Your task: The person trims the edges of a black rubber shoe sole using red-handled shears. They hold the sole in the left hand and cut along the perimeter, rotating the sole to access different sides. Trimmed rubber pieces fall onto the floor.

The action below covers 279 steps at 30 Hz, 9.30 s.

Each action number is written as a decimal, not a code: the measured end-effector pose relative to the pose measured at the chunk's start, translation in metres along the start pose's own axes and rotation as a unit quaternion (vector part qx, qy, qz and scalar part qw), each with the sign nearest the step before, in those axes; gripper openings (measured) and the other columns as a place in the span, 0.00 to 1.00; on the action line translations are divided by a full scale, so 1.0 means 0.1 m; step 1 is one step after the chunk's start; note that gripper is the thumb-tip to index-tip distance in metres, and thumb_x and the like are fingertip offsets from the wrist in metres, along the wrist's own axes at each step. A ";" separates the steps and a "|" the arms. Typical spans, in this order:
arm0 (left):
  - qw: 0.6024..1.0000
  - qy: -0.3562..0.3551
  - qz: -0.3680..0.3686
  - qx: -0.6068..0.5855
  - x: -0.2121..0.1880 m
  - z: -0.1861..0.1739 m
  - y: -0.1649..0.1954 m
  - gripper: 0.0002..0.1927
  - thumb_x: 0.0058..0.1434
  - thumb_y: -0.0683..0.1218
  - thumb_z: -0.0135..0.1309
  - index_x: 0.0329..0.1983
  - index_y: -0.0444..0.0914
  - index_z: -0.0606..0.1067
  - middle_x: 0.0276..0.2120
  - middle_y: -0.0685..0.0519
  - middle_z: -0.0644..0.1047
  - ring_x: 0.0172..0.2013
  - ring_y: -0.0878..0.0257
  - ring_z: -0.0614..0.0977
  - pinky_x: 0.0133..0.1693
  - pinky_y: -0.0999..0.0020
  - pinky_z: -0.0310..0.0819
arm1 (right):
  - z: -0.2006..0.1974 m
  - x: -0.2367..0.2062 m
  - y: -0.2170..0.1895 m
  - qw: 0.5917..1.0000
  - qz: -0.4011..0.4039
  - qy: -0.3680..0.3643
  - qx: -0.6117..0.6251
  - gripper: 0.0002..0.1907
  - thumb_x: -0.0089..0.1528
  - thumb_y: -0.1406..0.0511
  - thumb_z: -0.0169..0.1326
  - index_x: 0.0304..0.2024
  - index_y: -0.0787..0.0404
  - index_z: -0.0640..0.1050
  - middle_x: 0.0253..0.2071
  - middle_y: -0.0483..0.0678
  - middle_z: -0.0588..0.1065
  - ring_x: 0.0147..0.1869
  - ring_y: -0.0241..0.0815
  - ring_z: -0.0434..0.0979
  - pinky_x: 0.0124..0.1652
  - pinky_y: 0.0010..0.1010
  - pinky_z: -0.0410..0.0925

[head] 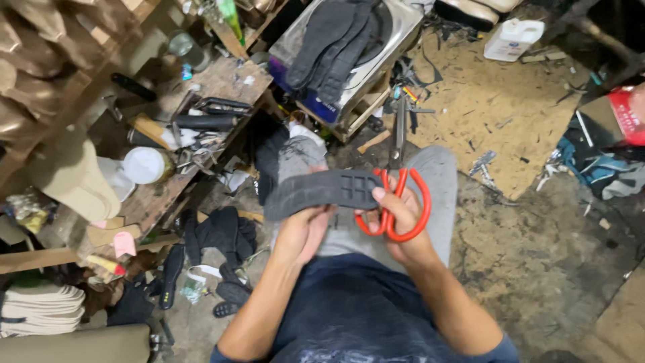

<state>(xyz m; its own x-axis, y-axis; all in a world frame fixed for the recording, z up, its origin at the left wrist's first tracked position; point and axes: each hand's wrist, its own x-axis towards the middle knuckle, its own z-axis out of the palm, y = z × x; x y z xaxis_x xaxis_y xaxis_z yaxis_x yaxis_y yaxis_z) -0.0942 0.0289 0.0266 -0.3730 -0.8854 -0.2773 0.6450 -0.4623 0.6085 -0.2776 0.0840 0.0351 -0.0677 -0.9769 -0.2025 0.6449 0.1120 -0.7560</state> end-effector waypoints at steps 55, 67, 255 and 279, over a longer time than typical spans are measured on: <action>0.936 -0.015 0.276 0.216 0.33 0.93 0.97 0.30 0.65 0.29 0.58 0.66 0.33 0.60 0.51 0.44 0.77 0.50 0.62 0.82 0.54 0.69 0.81 | 0.14 -0.10 -1.23 0.432 -0.309 0.023 -0.847 0.29 0.52 0.41 0.64 0.38 0.58 0.79 0.25 0.47 0.73 0.27 0.47 0.71 0.31 0.35 0.60; 0.941 -0.023 0.259 0.218 0.40 0.87 0.92 0.29 0.65 0.29 0.57 0.66 0.32 0.61 0.50 0.44 0.77 0.50 0.61 0.82 0.54 0.68 0.81 | 0.04 -0.10 -1.26 0.433 -0.313 0.015 -0.845 0.28 0.52 0.41 0.64 0.34 0.56 0.78 0.22 0.46 0.72 0.24 0.47 0.69 0.28 0.35 0.60; 0.973 0.024 0.218 0.071 -0.24 -0.25 0.87 0.26 0.66 0.32 0.55 0.66 0.32 0.66 0.55 0.46 0.78 0.53 0.62 0.81 0.57 0.67 0.76 | -0.01 -0.37 0.32 0.910 0.037 -0.108 -0.398 0.17 0.65 0.56 0.56 0.46 0.63 0.78 0.19 0.36 0.65 0.22 0.27 0.63 0.23 0.24 0.58; 0.967 -0.087 0.234 0.055 -0.48 -0.33 1.16 0.38 0.64 0.28 0.56 0.74 0.37 0.55 0.57 0.45 0.74 0.54 0.60 0.80 0.56 0.65 0.79 | 0.79 -0.89 -0.01 0.748 -0.103 -0.048 -0.654 0.22 0.57 0.57 0.60 0.48 0.62 0.75 0.25 0.52 0.72 0.25 0.51 0.71 0.29 0.38 0.65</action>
<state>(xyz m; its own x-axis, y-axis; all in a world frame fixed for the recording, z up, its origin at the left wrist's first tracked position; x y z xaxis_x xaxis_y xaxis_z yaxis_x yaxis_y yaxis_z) 0.0206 0.0165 0.0855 -0.1702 -0.9707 0.1695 0.6990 0.0023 0.7151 -0.2120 0.1562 0.1034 0.0323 -0.9995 0.0001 -0.6730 -0.0218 -0.7393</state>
